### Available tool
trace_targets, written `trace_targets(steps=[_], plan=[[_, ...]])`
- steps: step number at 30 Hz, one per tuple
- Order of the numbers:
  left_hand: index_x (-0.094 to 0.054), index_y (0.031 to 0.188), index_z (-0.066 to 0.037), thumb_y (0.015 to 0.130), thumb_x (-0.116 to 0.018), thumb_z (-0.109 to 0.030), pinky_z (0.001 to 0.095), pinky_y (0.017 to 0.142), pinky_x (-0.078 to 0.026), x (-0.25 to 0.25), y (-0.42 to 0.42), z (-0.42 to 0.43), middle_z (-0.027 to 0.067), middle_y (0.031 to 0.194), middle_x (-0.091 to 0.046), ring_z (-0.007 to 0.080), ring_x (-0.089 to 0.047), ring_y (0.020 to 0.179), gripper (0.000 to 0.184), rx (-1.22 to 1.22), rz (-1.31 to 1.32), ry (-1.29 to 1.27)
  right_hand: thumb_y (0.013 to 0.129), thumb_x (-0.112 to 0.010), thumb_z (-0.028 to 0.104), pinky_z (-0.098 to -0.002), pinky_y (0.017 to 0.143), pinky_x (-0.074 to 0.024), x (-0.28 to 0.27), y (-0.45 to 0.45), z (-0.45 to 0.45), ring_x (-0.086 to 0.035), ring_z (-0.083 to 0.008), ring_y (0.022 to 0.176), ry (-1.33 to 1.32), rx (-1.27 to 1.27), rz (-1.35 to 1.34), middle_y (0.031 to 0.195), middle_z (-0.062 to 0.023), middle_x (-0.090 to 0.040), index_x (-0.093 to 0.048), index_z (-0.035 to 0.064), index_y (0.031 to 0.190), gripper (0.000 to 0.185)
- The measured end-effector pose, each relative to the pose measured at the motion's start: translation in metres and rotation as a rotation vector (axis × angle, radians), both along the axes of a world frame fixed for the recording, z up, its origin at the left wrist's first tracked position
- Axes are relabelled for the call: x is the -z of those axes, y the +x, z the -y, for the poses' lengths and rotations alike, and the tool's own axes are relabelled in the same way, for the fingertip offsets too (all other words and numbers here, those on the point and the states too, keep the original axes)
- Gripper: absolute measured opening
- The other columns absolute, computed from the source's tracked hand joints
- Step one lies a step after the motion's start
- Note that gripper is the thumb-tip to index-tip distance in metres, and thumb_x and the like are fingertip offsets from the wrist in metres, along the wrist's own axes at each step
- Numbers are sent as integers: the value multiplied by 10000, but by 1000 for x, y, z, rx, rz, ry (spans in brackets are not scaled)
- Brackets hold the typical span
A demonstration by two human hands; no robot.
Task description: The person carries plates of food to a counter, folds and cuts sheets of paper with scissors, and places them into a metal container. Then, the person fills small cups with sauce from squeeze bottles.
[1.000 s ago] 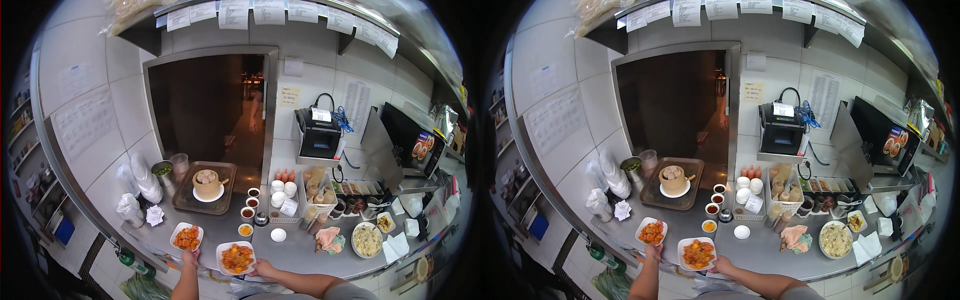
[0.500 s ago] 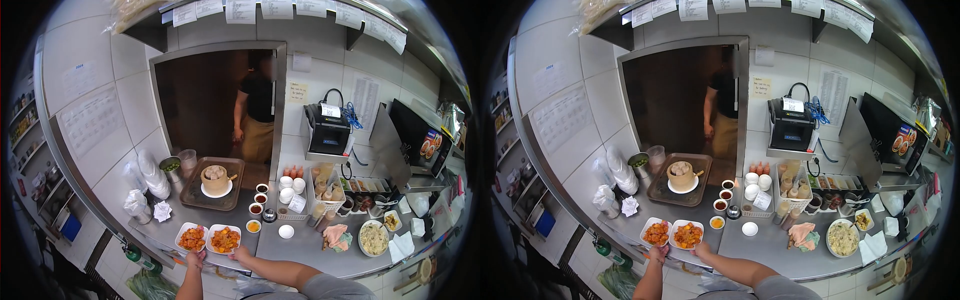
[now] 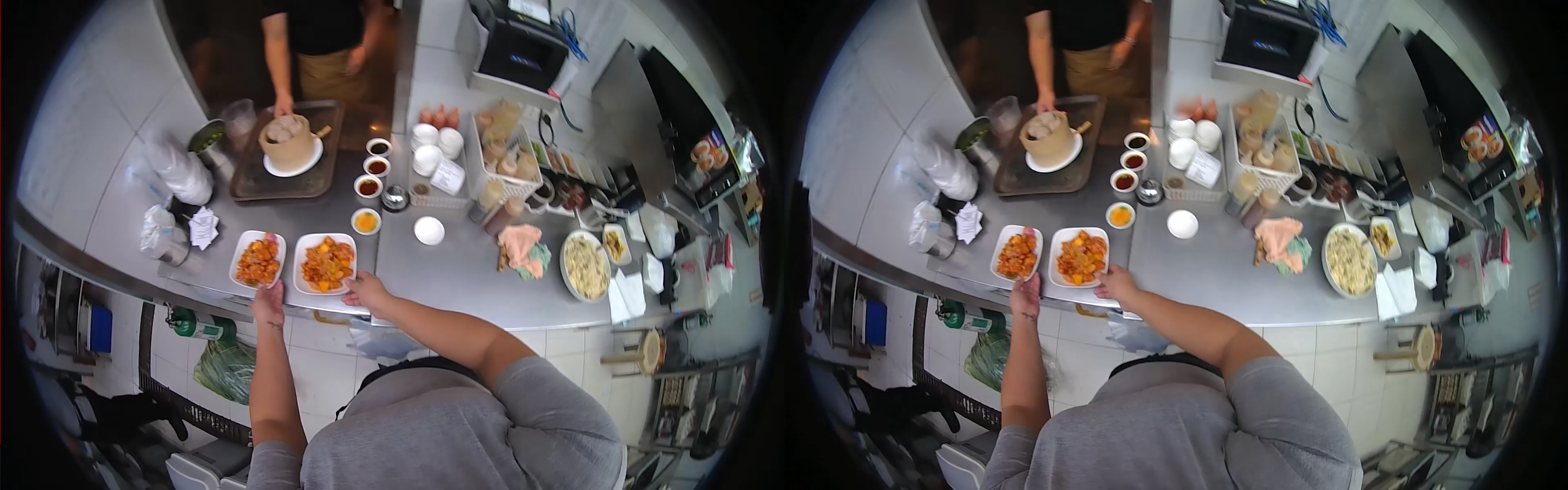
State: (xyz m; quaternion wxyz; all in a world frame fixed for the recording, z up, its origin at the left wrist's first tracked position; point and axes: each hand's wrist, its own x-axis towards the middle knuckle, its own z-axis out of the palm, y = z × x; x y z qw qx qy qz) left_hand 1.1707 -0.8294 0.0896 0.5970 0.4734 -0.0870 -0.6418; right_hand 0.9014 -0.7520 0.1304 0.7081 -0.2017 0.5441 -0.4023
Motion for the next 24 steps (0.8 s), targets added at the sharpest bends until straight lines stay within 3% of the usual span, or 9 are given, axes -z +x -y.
trace_targets(steps=[2, 5, 7, 9, 10, 12, 18, 21, 24], plan=[[-469, 1203, 46, 949, -468, -171, 366, 924, -518, 6, 4, 5, 175, 1124, -584, 297, -593, 1038, 334, 13, 10, -13, 909, -555, 160, -292, 670, -540, -33, -17, -23, -630, -184, 750, 4, -4, -40, 979, -129, -606, -454, 11, 1245, 381], [-446, 1190, 69, 918, -494, -137, 356, 927, -523, -6, 0, 0, 206, 1083, -570, 307, -594, 1038, 345, -15, 35, 31, 844, -603, 156, -330, 622, -529, -39, -69, -63, -633, -207, 719, -240, -67, -258, 918, -154, -617, -534, 7, 1144, 342], [-415, 1218, 62, 914, -500, -146, 355, 930, -518, -10, -2, -3, 209, 1088, -560, 306, -583, 1056, 378, -15, 47, 24, 806, -564, 104, -387, 665, -526, -33, -120, -86, -636, -279, 721, -413, 7, -940, 916, -178, -627, -573, 3, 1089, 301], [-401, 1238, 50, 924, -495, -169, 366, 948, -502, -14, -5, -9, 206, 1101, -558, 308, -575, 1071, 394, -29, 75, 10, 794, -544, 101, -447, 798, -493, -18, -186, -103, -603, -369, 883, -501, 100, -1535, 1027, -213, -611, -576, -22, 1044, 280], [-394, 1248, 44, 929, -492, -180, 371, 957, -494, -15, -7, -12, 205, 1107, -557, 308, -571, 1078, 401, -34, 88, 5, 797, -587, 136, -435, 760, -501, -17, -220, -108, -612, -371, 858, -583, 149, -1898, 1046, -224, -593, -547, -7, 1083, 322], [-399, 1251, 32, 941, -485, -210, 384, 976, -473, -18, -13, -16, 205, 1114, -556, 309, -564, 1086, 402, -51, 109, -25, 801, -588, 128, -443, 778, -491, -29, -251, -112, -604, -389, 873, -116, 226, -1859, 1046, -234, -589, -527, -1, 1115, 345], [-424, 1199, 58, 950, -468, -206, 398, 975, -480, -4, -6, -10, 254, 1187, -538, 336, -545, 1138, 366, -34, 25, -49, 795, -557, 53, -444, 828, -460, 11, -293, -118, -577, -400, 904, -311, 151, -1407, 1104, -234, -543, -492, 1, 1188, 401], [-442, 1133, 106, 901, -505, -111, 382, 826, -571, -13, 1, 15, 264, 1049, -594, 355, -637, 951, 324, -65, 111, 69, 790, -575, 57, -445, 796, -463, -9, -268, -122, -580, -390, 878, -355, 234, -1371, 1092, -214, -551, -490, -6, 1198, 421], [-457, 1127, 111, 888, -505, -91, 388, 791, -583, -35, -4, 33, 240, 1014, -602, 347, -649, 900, 317, -73, 253, 65, 785, -590, 36, -403, 747, -479, -10, -261, -132, -583, -326, 798, -490, 216, -1403, 1041, -183, -583, -487, -1, 1221, 450]])
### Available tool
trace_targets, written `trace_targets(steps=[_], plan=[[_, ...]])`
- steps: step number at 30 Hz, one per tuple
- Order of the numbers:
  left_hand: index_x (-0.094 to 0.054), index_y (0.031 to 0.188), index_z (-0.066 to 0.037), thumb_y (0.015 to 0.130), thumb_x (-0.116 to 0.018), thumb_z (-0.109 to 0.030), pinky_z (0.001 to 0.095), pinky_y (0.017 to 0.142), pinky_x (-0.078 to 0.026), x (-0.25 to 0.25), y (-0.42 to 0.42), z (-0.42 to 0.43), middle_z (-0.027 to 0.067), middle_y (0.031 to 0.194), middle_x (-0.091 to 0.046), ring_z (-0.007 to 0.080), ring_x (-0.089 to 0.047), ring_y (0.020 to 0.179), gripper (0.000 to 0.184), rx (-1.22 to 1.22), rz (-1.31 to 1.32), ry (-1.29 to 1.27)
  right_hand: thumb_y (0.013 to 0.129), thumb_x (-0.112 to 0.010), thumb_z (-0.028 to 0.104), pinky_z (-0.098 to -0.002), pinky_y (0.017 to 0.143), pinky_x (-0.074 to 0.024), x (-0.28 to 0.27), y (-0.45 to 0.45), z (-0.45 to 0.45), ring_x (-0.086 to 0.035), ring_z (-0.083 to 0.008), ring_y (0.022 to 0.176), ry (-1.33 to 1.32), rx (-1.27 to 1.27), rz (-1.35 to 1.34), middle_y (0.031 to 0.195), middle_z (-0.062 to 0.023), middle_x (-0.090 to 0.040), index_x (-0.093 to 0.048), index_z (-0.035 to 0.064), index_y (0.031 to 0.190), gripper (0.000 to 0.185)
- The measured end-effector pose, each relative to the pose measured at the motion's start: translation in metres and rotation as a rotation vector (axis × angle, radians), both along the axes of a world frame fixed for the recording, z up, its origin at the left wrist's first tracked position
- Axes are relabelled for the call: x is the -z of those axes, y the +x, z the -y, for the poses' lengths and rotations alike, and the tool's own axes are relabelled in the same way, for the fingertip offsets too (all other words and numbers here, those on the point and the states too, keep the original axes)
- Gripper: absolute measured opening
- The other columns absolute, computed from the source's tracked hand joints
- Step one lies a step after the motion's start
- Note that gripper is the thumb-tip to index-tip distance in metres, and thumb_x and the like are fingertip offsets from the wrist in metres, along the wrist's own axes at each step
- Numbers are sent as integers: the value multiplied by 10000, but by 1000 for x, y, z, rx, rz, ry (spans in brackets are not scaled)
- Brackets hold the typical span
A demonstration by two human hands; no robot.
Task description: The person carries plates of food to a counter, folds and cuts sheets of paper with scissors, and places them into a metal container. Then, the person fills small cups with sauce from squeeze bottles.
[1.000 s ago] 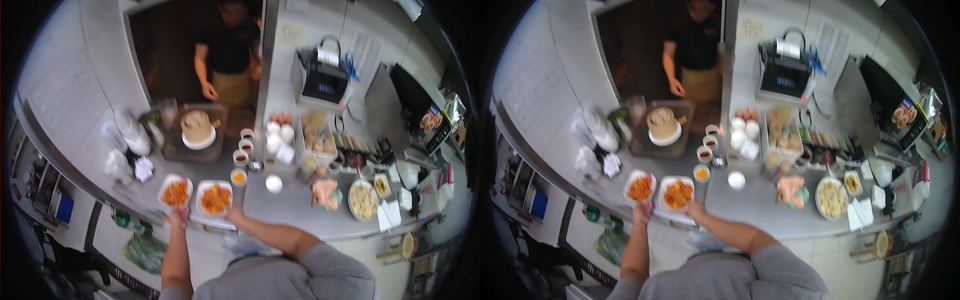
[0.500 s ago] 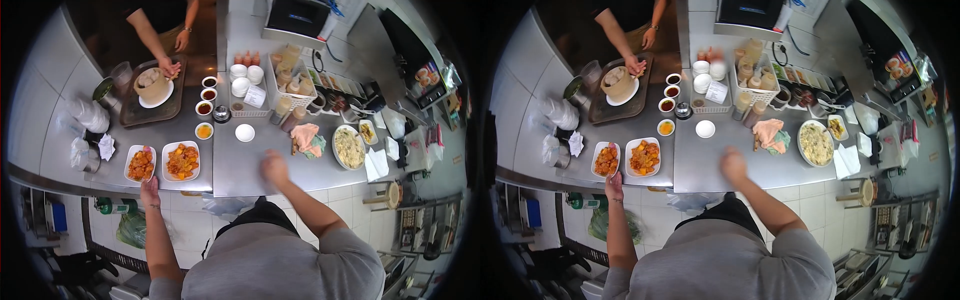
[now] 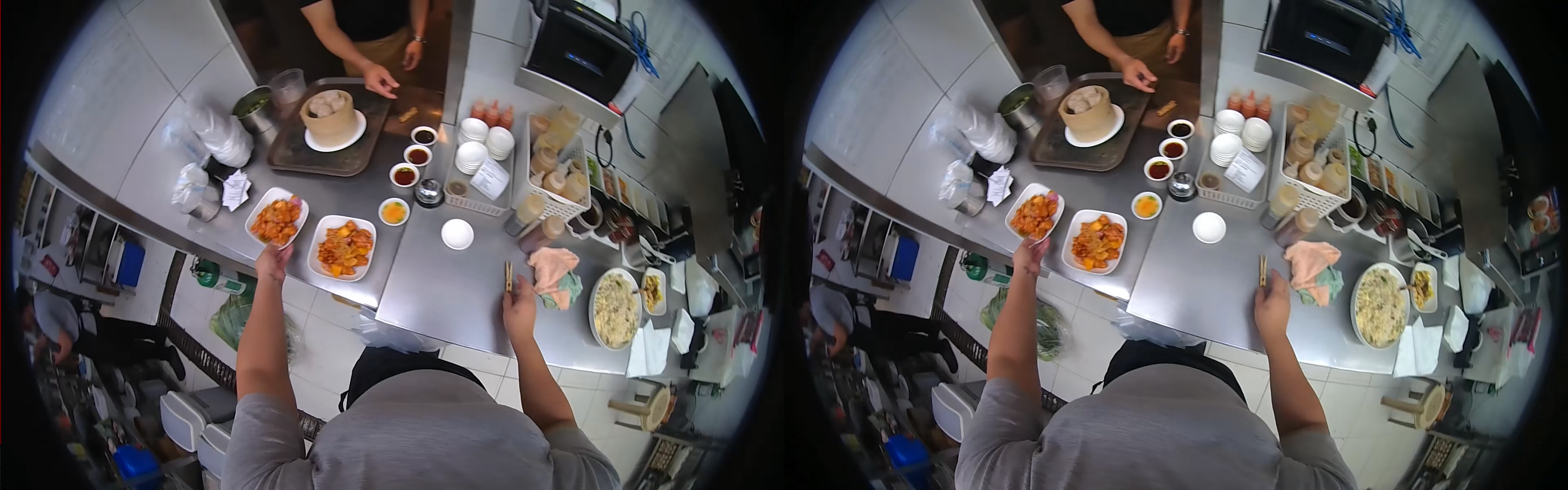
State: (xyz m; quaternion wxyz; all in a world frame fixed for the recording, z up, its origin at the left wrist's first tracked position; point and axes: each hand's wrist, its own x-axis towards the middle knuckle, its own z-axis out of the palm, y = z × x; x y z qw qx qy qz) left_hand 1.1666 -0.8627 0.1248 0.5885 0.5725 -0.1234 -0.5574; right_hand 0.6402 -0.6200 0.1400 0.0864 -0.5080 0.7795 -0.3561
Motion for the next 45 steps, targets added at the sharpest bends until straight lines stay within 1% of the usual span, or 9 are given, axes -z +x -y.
trace_targets(steps=[6, 16, 19, 22, 29, 31, 35, 42, 45], plan=[[-408, 1175, 120, 891, -467, -62, 373, 748, -596, -41, -8, 76, 232, 998, -603, 336, -658, 854, 343, -10, -43, -121, 782, -595, -12, -273, 622, -466, -6, 8, -26, -531, -133, 665, 81, 27, 279, 1005, -92, -567, -475, 14, 1255, 489], [-377, 1214, 115, 921, -409, -55, 365, 672, -606, -32, -13, 245, 227, 1035, -597, 334, -665, 795, 341, -19, 27, -113, 814, -562, -46, -214, 602, -440, -20, 88, 10, -515, -69, 688, -117, 277, 506, 859, -21, -579, -559, 22, 1131, 325], [-410, 1199, 101, 934, -406, -73, 375, 722, -595, 5, -1, 278, 228, 1060, -599, 336, -661, 859, 317, 31, -32, -59, 846, -581, -14, -224, 699, -471, -10, 147, 45, -562, -85, 773, 104, 124, 544, 865, -10, -589, -566, 34, 1130, 289], [-432, 1187, 92, 956, -426, -113, 363, 758, -587, 20, 5, 293, 234, 1073, -598, 329, -657, 900, 309, 82, 22, -16, 871, -613, 44, -241, 698, -503, -32, 206, 89, -591, -110, 784, 277, -83, 1065, 889, -29, -606, -550, 33, 1158, 294], [-374, 1261, 105, 966, -479, -216, 359, 914, -529, 35, 19, 296, 249, 1159, -564, 326, -598, 1059, 448, 466, -27, -74, 846, -607, 124, -264, 654, -505, -35, 247, 117, -622, -131, 704, 385, -34, 1026, 808, -65, -645, -558, 15, 1155, 331], [-357, 1279, 105, 968, -475, -248, 352, 965, -494, 23, 21, 282, 251, 1202, -541, 317, -563, 1122, 485, 530, 28, -61, 839, -610, 133, -272, 652, -502, -32, 242, 107, -620, -137, 694, 396, -26, 975, 812, -63, -645, -560, 15, 1154, 340], [-425, 1255, 29, 956, -473, -370, 315, 832, -522, -43, 9, 208, 194, 1126, -598, 247, -623, 975, 501, 597, 92, 84, 878, -584, 150, -265, 664, -503, -48, 220, 76, -599, -118, 713, 427, 6, 914, 845, -55, -644, -604, 6, 1064, 236], [-629, 853, -32, 959, -447, -409, 311, 685, -538, -117, -127, -8, 133, 769, -658, 197, -655, 677, 433, 1607, 357, 129, 850, -569, 318, -322, 645, -504, -37, 164, -31, -633, -173, 689, 738, -27, 927, 757, -93, -665, -649, 18, 857, 311], [-651, 887, -26, 973, -424, -401, 336, 786, -508, -73, -193, -100, 121, 885, -666, 223, -648, 859, 446, 2059, 278, -88, 819, -591, 283, -341, 650, -511, 28, 146, -105, -646, -179, 712, 679, 25, 790, 781, -113, -672, -649, 22, 854, 269]])
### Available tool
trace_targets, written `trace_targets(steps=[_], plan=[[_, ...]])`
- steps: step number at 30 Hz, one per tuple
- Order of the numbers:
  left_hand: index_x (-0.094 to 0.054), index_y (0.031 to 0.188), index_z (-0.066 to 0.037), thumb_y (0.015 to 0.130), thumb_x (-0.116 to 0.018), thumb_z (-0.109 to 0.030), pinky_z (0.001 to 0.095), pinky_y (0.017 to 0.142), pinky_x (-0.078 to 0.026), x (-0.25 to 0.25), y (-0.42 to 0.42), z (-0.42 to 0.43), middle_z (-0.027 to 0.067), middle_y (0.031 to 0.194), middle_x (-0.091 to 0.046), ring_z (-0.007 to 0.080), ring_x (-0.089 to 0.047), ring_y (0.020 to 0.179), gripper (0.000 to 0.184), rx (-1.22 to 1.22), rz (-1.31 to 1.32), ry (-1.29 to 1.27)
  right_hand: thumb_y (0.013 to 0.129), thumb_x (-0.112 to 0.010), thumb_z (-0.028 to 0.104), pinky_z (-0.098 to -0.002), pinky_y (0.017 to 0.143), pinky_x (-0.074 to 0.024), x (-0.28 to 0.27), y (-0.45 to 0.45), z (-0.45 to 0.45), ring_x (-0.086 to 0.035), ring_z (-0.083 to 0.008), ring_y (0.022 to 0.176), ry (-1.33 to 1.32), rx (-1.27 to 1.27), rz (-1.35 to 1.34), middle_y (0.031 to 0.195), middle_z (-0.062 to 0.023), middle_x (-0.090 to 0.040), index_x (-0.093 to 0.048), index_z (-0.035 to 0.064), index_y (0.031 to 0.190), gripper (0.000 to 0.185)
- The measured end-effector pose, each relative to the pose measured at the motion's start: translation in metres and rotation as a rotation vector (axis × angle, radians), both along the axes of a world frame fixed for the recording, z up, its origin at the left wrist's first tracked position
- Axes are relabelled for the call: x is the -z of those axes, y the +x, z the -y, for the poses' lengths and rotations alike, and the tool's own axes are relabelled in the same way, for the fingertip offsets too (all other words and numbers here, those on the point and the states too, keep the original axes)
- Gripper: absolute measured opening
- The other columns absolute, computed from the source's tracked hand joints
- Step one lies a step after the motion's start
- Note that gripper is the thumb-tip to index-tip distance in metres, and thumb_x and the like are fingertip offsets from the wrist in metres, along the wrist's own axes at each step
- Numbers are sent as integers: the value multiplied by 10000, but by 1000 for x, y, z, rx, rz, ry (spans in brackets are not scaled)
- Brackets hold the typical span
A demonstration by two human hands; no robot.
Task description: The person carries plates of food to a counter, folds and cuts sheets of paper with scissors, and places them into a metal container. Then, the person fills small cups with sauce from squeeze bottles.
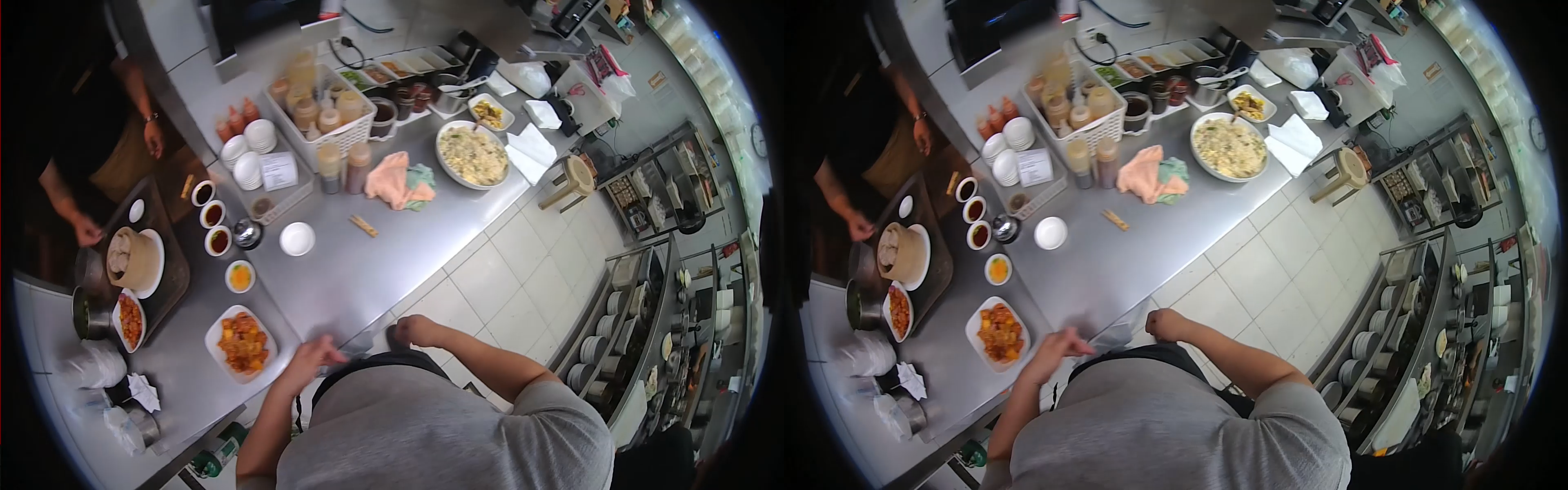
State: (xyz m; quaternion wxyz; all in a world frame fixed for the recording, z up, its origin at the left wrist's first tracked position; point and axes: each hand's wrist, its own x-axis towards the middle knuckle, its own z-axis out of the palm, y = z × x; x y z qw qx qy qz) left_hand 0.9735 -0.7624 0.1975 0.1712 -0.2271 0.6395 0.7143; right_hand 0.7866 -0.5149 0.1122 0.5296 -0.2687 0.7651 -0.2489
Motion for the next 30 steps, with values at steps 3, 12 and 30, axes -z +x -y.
trace_targets(steps=[3, 12, 30], plan=[[-626, 1069, -38, 967, -470, -340, 368, 919, -442, 25, -68, -94, 113, 1084, -632, 222, -573, 1066, 354, 429, -3, -239, 794, -594, 209, -341, 621, -508, 0, -29, -59, -651, -186, 699, -46, 21, -88, 806, -117, -672, -651, 32, 865, 199], [-597, 1128, -40, 917, -547, -167, 299, 882, -457, 30, -112, -169, 84, 1075, -630, 168, -586, 988, 251, -119, -210, -300, 946, -475, 276, -369, 726, -569, -23, -315, -68, -647, -299, 756, -626, 1300, 435, 866, -206, -624, -491, -82, 1046, 372], [-380, 1172, 12, 973, -298, -189, 359, 446, -511, 103, 114, 43, 201, 843, -611, 266, -619, 576, 294, -1513, 61, -151, 701, -504, 13, -440, 576, -580, -77, -105, -90, -653, -353, 774, -592, 905, 493, 1003, -236, -616, -496, -132, 1113, 437]])
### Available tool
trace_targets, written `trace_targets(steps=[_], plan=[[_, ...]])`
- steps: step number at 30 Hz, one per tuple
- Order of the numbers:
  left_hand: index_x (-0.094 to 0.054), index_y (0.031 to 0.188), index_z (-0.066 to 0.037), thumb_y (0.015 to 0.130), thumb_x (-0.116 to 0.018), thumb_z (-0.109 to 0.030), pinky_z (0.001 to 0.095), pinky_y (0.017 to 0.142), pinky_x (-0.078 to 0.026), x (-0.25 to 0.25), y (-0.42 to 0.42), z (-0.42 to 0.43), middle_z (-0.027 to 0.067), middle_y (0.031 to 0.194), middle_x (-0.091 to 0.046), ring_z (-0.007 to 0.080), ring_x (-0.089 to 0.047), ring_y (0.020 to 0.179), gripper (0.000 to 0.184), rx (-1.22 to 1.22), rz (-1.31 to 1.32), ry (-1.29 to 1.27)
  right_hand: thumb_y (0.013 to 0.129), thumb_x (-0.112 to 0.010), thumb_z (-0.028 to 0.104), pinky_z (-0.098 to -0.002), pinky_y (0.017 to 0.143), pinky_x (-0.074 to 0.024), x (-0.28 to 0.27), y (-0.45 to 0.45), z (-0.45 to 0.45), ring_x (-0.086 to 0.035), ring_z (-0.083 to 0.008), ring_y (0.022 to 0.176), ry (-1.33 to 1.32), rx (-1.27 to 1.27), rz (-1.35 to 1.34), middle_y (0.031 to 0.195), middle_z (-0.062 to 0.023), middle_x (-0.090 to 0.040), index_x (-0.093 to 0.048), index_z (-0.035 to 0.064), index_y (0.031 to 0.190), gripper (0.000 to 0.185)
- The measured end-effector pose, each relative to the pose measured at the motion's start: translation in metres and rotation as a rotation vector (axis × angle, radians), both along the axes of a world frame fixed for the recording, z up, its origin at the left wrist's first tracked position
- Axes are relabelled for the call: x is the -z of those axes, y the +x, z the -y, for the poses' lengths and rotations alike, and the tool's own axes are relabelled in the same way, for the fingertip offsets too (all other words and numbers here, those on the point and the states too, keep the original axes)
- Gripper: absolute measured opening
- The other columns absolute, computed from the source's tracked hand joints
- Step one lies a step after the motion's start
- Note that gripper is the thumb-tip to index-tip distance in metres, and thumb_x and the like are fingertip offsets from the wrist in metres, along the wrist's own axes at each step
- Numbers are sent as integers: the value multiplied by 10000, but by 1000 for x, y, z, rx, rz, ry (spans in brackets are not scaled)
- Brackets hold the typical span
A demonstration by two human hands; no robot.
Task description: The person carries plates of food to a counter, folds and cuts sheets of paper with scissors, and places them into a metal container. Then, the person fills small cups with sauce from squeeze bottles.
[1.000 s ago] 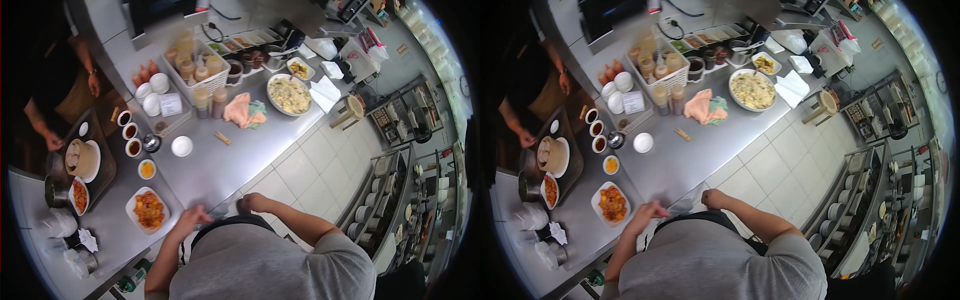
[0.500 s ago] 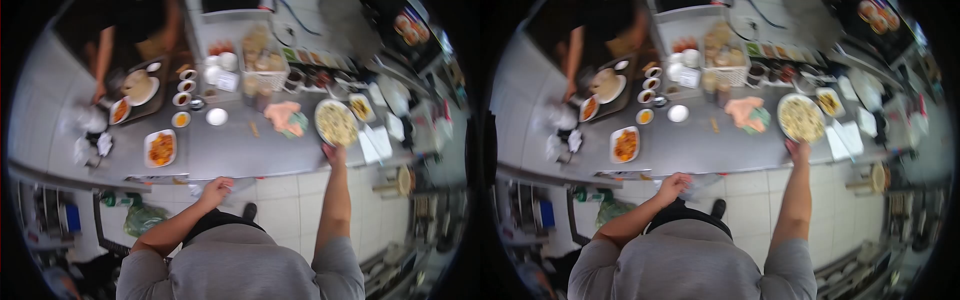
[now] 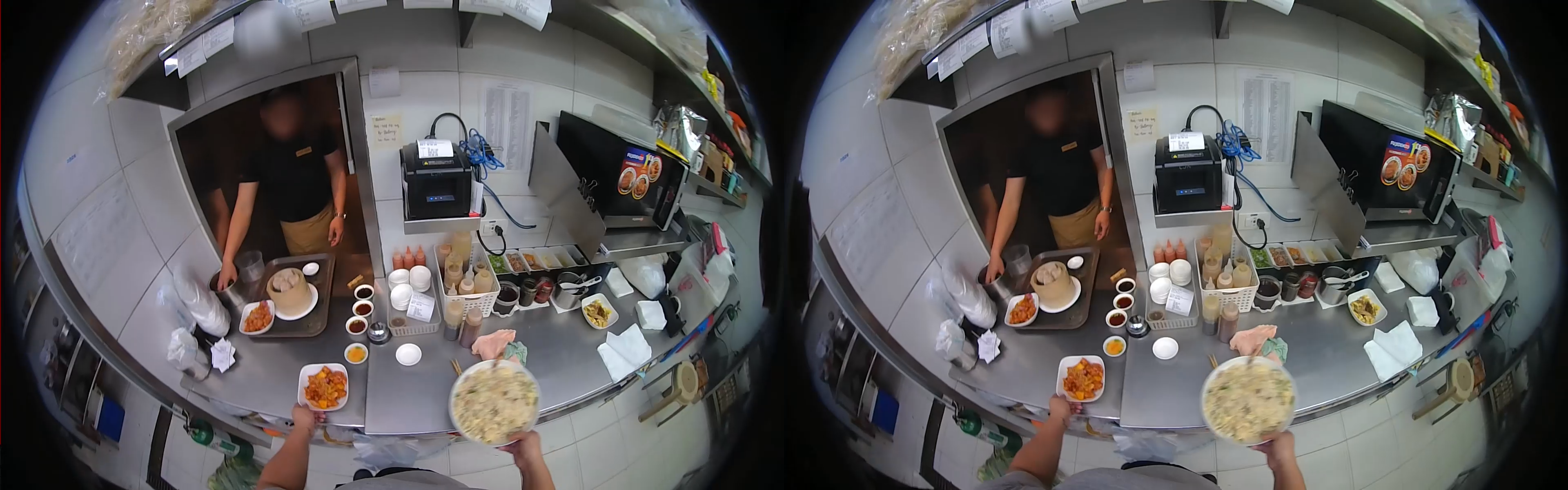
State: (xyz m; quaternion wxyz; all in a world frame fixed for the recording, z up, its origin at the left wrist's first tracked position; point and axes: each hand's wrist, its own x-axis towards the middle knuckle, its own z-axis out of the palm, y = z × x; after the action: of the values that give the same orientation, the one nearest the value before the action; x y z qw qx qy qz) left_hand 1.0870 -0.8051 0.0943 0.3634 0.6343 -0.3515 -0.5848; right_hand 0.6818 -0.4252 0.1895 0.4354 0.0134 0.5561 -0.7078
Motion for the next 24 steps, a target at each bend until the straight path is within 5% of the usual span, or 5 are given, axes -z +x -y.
trace_targets(steps=[9, 14, 17, 22, 24], plan=[[-424, 1160, 60, 891, -283, -50, 384, 443, -555, -18, 87, 56, 240, 934, -603, 318, -629, 566, 323, -15, -43, -55, 730, -561, -30, -396, 569, -602, 36, 171, 182, -650, -342, 691, 45, -409, 88, 908, -241, -603, -503, -173, 1003, 314], [-432, 1151, 57, 909, -291, -90, 409, 443, -556, -16, 168, 93, 242, 896, -612, 335, -636, 580, 317, -62, -41, 27, 736, -570, -2, -378, 574, -602, 76, 243, 279, -656, -338, 686, 80, -537, 80, 861, -221, -606, -506, -163, 1032, 342], [-392, 1203, 27, 943, -309, -188, 425, 453, -554, -4, 197, 112, 242, 897, -610, 342, -639, 591, 347, -32, -37, 23, 803, -627, 148, -372, 565, -593, 101, 268, 310, -657, -329, 686, 51, -605, 101, 852, -216, -607, -510, -147, 1033, 392], [-316, 1319, -101, 956, -381, -410, 450, 444, -525, 5, 235, 115, 254, 1102, -546, 341, -621, 590, 481, -173, -114, 104, 850, -551, 576, -353, 560, -562, -30, 213, 325, -656, -265, 662, 534, -1404, -437, 814, -172, -617, -549, -81, 1006, 675], [-269, 1388, -164, 935, -430, -465, 451, 507, -504, 9, 248, 122, 200, 1222, -484, 330, -619, 784, 568, -274, 9, -104, 877, -526, 541, -332, 553, -535, -110, 169, 343, -644, -216, 667, 117, -1492, -854, 777, -123, -630, -580, -7, 995, 563]])
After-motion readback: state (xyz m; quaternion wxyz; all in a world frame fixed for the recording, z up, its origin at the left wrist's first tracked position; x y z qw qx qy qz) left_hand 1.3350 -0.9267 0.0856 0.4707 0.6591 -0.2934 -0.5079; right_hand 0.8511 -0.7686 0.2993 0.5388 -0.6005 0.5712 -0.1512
